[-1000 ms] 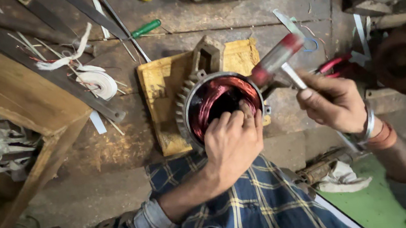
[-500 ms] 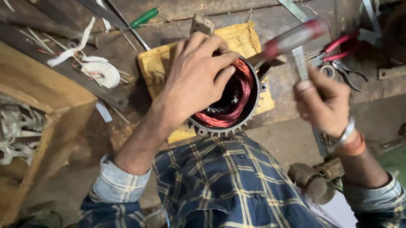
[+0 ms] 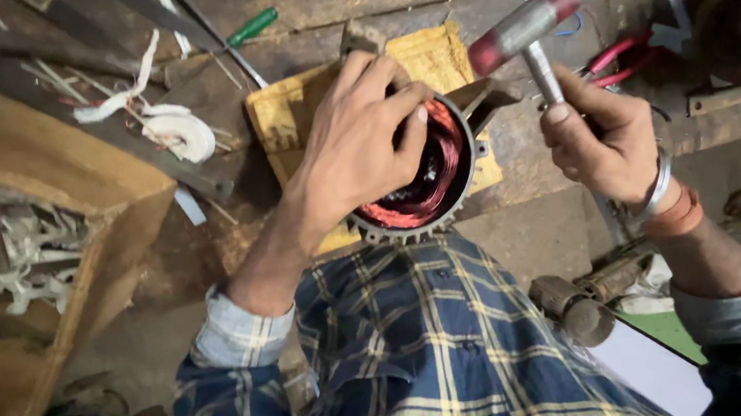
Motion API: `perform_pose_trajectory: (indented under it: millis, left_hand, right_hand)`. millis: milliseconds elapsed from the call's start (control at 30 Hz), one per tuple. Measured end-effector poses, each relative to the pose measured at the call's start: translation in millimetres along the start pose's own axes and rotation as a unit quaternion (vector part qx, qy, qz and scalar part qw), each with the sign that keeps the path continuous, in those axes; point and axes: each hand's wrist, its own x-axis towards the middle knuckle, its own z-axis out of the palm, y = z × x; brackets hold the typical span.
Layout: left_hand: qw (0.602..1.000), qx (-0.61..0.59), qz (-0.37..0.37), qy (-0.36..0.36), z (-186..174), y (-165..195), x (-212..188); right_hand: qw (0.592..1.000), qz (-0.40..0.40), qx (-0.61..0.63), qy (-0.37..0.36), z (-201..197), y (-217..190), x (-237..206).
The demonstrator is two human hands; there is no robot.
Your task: The person secures a motor stator with white tape, ties it off, and uses a rubber mallet to tap the stator into place. They then handle a second stator with copper windings, tapping it with the mallet to adjust its position.
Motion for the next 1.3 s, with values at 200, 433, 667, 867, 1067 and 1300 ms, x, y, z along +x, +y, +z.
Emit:
perform_pose_trajectory:
  millis: [200,433,667,867,1067,1300]
  left_hand:
    - [0.981,-0.17,-0.08,0.054,-7.4,-17.0,-16.3]
    - [0.97,-0.224,-0.054,0.08,-12.7,-22.4,-70.5]
    - [0.969,-0.237,-0.035,0.064,0.8,-39.3,-80.4]
    - [0.967,-0.245,-0.042,0.059,0.8,-35.8,-85.0]
    - [0.967,-0.245,-0.03,0.066,-1.7,-34.3,-83.6]
    - [0.962,-0.262,-0.01,0.076,-1.5,-36.5,-84.3]
  right_hand:
    - [0.998,0.053,0.034,0.029,13.1,-15.3,3.9]
    - [0.999,-0.045,-0.005,0.015,35.6,-17.9,-30.7]
    - [0.84,-0.394,-0.313,-0.202,57.0,15.2,-76.6]
    - [0.905,-0.262,-0.307,-0.133,67.4,20.6,-85.8]
    - [0.924,-0.264,-0.276,-0.036,76.8,8.2,-98.7]
    - [0.977,-0.136,-0.162,0.017,83.1,-8.7,-90.8]
